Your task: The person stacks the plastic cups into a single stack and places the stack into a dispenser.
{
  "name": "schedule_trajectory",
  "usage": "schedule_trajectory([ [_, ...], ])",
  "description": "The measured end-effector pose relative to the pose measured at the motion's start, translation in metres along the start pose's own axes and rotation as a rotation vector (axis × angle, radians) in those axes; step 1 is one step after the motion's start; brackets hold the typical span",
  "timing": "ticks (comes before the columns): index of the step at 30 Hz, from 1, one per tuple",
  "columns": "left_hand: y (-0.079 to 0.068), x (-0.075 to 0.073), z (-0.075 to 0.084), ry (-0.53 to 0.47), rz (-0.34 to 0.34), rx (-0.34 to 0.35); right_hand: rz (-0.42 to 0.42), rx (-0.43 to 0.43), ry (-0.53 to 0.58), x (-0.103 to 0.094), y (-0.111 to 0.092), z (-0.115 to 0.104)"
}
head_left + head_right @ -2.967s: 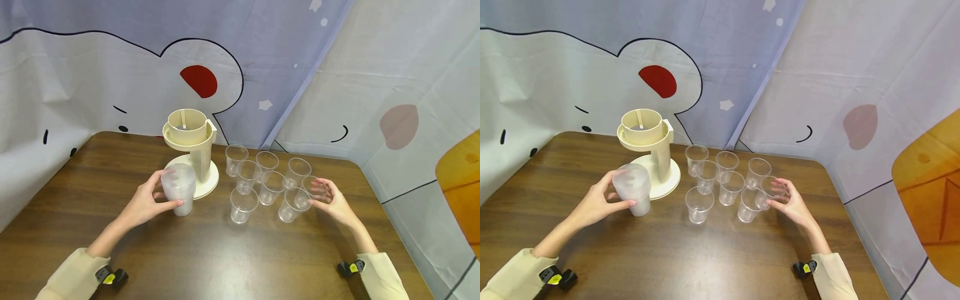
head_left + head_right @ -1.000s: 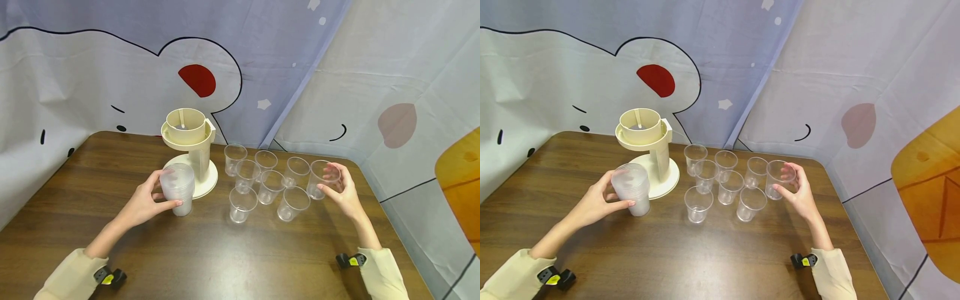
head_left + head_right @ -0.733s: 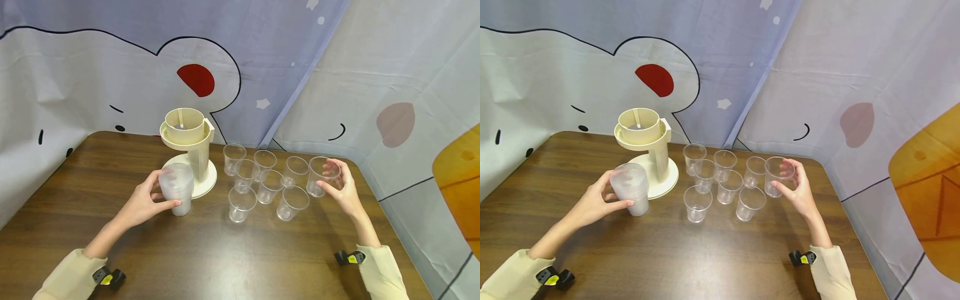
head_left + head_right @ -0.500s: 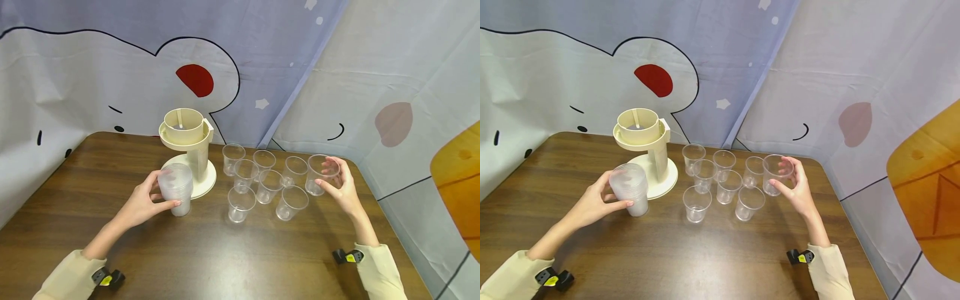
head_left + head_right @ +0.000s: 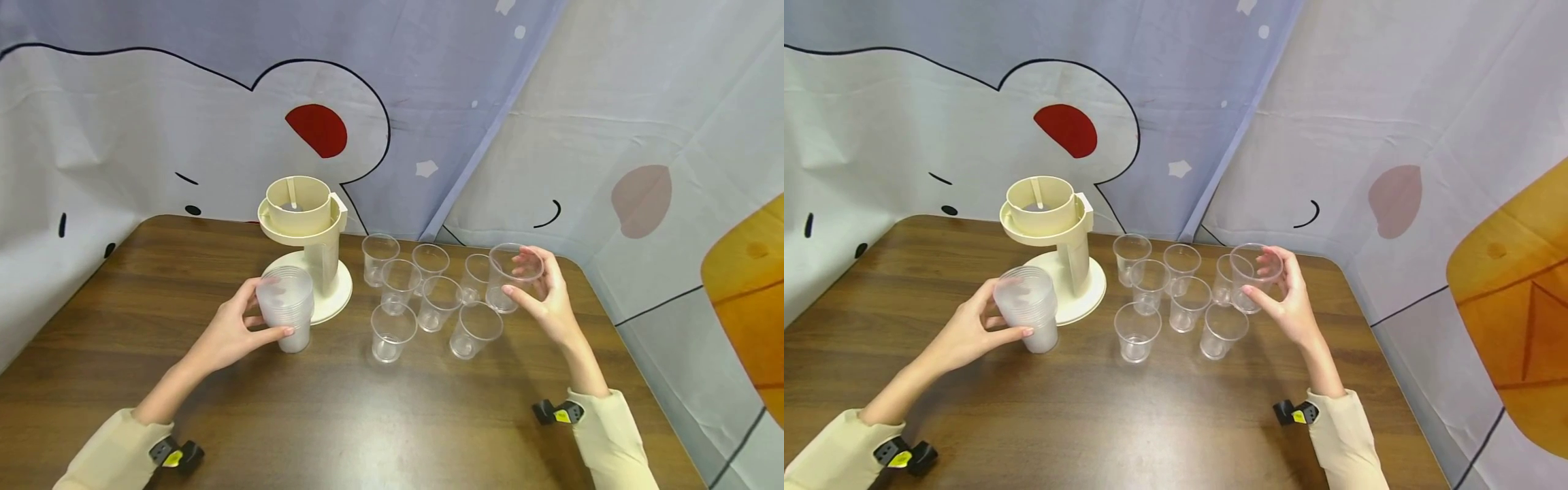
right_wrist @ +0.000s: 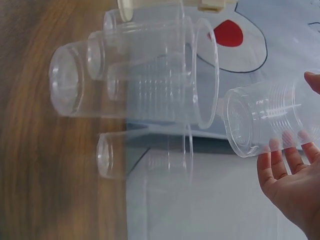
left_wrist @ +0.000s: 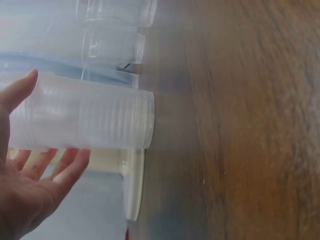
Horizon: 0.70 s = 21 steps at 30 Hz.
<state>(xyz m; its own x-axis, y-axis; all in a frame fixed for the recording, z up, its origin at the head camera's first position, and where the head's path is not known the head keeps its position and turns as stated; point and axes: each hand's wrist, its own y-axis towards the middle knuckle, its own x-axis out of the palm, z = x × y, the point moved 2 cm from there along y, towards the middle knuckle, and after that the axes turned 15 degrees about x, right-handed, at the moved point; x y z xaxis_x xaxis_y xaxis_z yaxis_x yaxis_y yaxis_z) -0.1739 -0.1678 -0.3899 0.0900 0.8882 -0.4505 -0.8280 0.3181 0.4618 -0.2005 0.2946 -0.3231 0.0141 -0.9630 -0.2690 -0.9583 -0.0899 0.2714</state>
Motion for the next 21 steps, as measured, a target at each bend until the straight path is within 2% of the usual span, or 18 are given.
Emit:
schedule_trajectory([
  [21, 0.0, 0.0, 0.0, 0.002, -0.001, -0.014, -0.087, -0.023, 0.059, 0.04, 0.02, -0.017],
])
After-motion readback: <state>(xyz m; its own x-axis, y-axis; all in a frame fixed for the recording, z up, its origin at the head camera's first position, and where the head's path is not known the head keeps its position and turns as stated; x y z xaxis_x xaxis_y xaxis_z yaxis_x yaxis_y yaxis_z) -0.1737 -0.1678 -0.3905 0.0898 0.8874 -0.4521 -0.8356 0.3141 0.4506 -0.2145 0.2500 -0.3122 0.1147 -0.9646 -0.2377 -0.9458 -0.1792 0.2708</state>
